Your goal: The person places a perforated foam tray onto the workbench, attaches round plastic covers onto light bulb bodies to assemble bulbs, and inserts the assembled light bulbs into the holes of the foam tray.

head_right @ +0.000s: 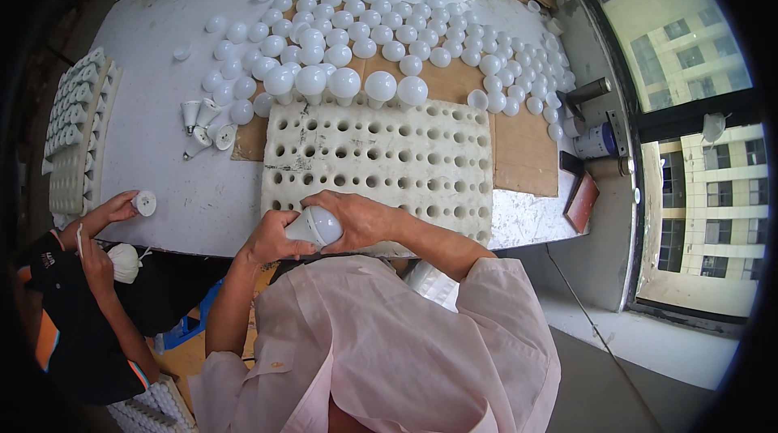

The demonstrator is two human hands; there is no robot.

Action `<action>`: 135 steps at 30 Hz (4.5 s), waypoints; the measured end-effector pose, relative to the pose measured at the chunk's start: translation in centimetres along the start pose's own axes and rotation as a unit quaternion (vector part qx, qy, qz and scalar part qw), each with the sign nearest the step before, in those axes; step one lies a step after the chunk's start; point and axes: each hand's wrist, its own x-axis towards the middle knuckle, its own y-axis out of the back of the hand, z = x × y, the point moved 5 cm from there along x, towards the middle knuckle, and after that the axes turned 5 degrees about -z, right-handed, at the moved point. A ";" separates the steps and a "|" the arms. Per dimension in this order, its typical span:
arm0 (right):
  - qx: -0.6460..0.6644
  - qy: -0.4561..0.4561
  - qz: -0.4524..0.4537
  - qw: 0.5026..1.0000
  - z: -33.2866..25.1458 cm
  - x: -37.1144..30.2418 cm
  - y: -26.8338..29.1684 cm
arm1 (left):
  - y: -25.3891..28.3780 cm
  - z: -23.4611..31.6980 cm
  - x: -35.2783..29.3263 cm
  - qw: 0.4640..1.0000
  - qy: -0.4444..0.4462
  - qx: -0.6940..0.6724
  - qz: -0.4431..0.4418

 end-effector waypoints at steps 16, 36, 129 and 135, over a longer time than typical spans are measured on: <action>0.099 0.237 0.189 0.948 -2.9 -0.4 -1.6 | -1.4 4.3 -2.6 0.980 -0.116 0.158 0.026; 0.100 0.185 0.218 0.953 -1.2 2.1 1.3 | 0.3 1.0 -0.6 0.998 -0.015 -0.049 0.031; 0.121 -0.020 -0.041 0.992 -2.3 5.8 0.6 | 5.0 2.4 -5.9 0.985 -0.063 0.093 0.131; -0.023 0.060 -0.048 0.997 -4.1 6.2 -0.6 | 4.4 2.4 -6.0 0.973 -0.034 0.181 0.137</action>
